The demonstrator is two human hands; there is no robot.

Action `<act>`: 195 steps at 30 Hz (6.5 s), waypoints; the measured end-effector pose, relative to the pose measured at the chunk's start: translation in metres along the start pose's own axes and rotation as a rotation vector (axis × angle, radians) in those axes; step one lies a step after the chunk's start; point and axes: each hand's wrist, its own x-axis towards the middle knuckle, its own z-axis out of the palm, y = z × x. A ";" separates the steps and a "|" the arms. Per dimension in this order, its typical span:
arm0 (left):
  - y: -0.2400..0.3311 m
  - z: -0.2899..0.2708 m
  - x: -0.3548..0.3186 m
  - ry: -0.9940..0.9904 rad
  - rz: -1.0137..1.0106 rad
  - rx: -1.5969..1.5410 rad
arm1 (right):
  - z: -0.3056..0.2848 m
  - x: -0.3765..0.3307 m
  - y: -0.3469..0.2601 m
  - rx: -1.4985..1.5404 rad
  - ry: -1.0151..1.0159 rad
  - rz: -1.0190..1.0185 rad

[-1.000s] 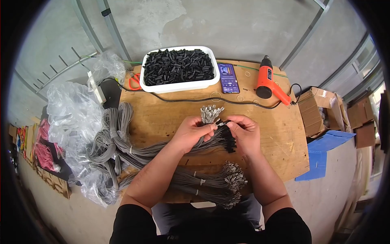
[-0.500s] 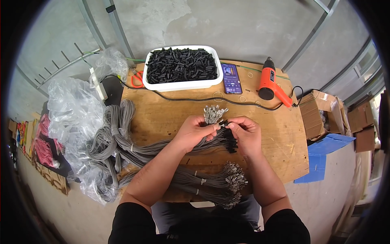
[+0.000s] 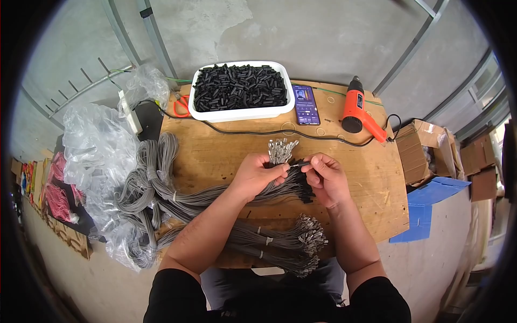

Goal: Manually attaching small components to the ends of wire bundles.

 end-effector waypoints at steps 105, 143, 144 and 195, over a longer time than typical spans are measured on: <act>-0.005 -0.003 0.001 0.026 0.080 0.013 | -0.003 0.002 0.014 -0.406 -0.002 -0.339; -0.005 -0.002 0.000 0.015 0.060 0.113 | 0.003 -0.003 0.006 -0.458 0.069 -0.232; -0.005 -0.002 0.000 0.015 0.060 0.113 | 0.003 -0.003 0.005 -0.455 0.055 -0.217; -0.006 -0.005 0.002 -0.057 0.077 0.115 | -0.012 0.004 0.002 -0.034 -0.066 0.100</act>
